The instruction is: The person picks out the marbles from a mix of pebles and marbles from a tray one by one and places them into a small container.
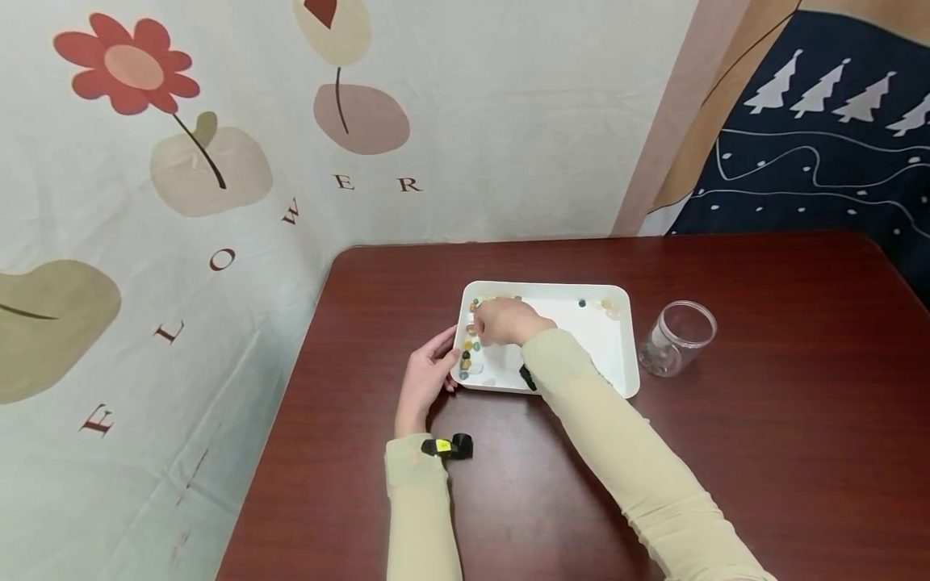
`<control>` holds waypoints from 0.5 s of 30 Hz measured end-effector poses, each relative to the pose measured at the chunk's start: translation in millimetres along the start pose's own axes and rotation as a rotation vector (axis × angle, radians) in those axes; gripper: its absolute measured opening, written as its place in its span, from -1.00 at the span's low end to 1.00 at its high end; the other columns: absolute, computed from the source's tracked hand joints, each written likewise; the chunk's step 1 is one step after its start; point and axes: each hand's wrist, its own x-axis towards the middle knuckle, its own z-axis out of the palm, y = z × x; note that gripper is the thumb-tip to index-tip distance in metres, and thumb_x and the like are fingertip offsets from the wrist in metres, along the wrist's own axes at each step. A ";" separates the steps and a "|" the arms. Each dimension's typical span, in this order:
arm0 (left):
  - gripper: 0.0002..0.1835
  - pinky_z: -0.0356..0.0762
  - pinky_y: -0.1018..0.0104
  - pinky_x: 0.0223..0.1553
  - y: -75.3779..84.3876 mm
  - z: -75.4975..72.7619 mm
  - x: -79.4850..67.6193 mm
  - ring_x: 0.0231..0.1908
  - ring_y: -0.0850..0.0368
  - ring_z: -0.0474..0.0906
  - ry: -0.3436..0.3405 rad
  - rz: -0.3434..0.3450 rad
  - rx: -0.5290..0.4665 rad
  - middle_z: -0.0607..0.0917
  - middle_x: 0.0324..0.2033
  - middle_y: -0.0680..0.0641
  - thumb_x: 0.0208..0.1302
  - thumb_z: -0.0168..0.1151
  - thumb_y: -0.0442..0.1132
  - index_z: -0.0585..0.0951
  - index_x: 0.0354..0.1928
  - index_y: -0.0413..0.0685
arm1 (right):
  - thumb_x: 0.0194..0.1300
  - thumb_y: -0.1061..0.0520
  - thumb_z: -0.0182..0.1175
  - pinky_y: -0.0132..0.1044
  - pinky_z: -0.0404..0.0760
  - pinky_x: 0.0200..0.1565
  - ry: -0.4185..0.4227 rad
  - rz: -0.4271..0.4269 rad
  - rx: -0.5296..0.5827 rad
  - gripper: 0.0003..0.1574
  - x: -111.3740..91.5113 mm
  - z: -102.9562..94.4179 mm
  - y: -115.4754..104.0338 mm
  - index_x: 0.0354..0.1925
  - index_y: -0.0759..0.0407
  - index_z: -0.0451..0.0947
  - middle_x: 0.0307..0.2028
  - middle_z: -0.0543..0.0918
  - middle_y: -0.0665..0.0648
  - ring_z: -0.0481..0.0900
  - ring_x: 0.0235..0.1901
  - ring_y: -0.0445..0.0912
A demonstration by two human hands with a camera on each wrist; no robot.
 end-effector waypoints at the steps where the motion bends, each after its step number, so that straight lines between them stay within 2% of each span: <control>1: -0.57 0.47 0.21 -0.75 -0.6 1.0 -0.5 -0.79 0.08 0.40 0.001 -0.002 0.000 0.54 0.00 -0.14 0.20 0.11 -0.30 0.45 0.15 -0.02 | 0.08 0.15 0.17 -0.30 0.42 -0.39 0.022 -0.005 0.004 -0.96 -2.2 -1.3 0.7 -0.42 0.00 0.55 -0.42 0.53 -0.07 0.43 -0.42 -0.13; 6: -0.57 0.47 0.20 -0.75 -4.0 4.8 -1.3 -0.79 0.07 0.40 -0.008 -0.011 0.004 0.53 0.01 -0.16 0.20 0.11 -0.30 0.45 0.15 -0.04 | 0.09 0.15 0.17 -0.29 0.43 -0.33 0.103 -0.045 0.056 -0.92 -13.2 -3.7 4.8 -0.37 0.00 0.55 -0.37 0.54 -0.08 0.44 -0.38 -0.13; 11: -0.58 0.47 0.22 -0.75 -11.0 1.8 6.1 -0.79 0.08 0.40 0.007 -0.023 0.010 0.54 0.00 -0.09 0.19 0.13 -0.26 0.47 0.14 0.08 | 0.12 0.16 0.16 -0.32 0.43 -0.34 0.190 -0.104 0.131 -0.87 -21.6 -4.5 8.4 -0.29 0.04 0.57 -0.41 0.54 -0.09 0.43 -0.42 -0.15; 15: -0.57 0.46 0.24 -0.76 -10.6 0.7 8.0 -0.79 0.08 0.40 0.010 -0.026 0.004 0.53 0.01 -0.10 0.19 0.13 -0.25 0.46 0.14 0.06 | 0.13 0.15 0.16 -0.34 0.42 -0.36 0.245 -0.113 0.177 -0.82 -27.7 -3.9 12.3 -0.24 0.05 0.56 -0.40 0.55 -0.10 0.43 -0.46 -0.17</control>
